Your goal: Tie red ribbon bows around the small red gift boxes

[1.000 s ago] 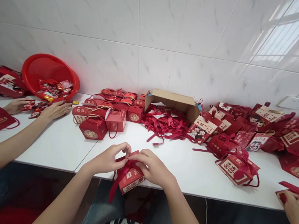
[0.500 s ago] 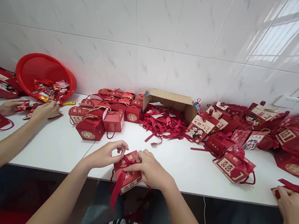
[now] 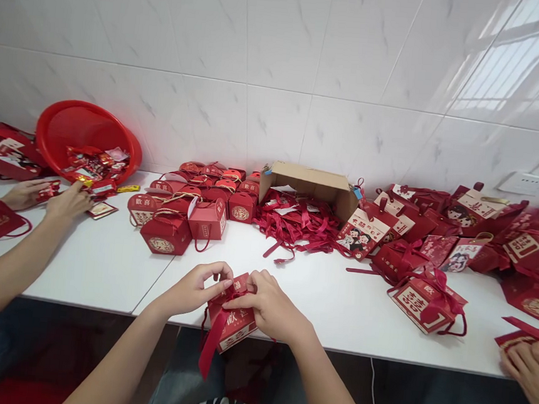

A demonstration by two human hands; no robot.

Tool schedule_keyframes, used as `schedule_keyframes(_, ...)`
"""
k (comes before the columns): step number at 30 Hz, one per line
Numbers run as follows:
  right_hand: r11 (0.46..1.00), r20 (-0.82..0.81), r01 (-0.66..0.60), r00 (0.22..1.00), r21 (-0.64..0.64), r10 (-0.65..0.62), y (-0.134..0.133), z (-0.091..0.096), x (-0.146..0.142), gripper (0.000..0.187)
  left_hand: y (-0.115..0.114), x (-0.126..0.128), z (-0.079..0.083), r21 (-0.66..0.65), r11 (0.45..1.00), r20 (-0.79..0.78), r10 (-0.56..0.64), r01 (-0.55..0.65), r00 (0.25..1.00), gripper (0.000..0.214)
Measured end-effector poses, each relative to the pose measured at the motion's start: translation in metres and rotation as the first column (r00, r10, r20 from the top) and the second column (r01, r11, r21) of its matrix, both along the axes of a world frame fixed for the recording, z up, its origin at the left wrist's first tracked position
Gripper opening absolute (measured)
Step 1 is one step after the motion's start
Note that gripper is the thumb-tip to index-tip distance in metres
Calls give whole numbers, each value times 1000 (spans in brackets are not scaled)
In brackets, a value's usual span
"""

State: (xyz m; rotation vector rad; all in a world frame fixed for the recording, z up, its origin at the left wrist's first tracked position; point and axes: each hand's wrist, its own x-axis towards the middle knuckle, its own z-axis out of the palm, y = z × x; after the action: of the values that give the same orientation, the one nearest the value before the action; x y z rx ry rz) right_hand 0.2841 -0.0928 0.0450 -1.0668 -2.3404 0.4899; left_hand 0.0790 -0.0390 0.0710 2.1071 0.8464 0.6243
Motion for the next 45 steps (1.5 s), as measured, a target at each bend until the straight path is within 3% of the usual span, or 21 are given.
schedule_keyframes(10, 1000, 45, -5, 999, -17, 5, 0, 0, -2, 47, 2, 5, -14, 28, 982, 21, 189, -189, 982, 15)
schedule_keyframes(17, 1000, -128, 16, 992, -19, -18, -1, 2, -2, 45, 0, -4, -19, -51, 984, 74, 177, -173, 981, 15)
schedule_keyframes(21, 998, -239, 38, 970, -41, -46, -2, 4, 0, 40, -8, -5, -18, 32, 975, 86, 219, -222, 972, 12)
schedule_keyframes(28, 996, -247, 37, 967, -78, -56, -7, -1, 7, 23, -19, -10, -16, 208, 921, -26, 341, -328, 940, 9)
schedule_keyframes(36, 988, -360, 145, 920, -47, -152, -5, -4, 2, 28, -15, -9, -17, 125, 949, 5, 291, -290, 957, 22)
schedule_keyframes(41, 969, -381, 206, 892, -133, -242, -3, -8, 0, 28, -13, -8, -17, 97, 954, 3, 283, -282, 959, 10)
schedule_keyframes(45, 961, -396, 212, 879, -176, -266, -2, -7, -3, 19, -13, -4, -15, 66, 948, 51, 307, -310, 950, 19)
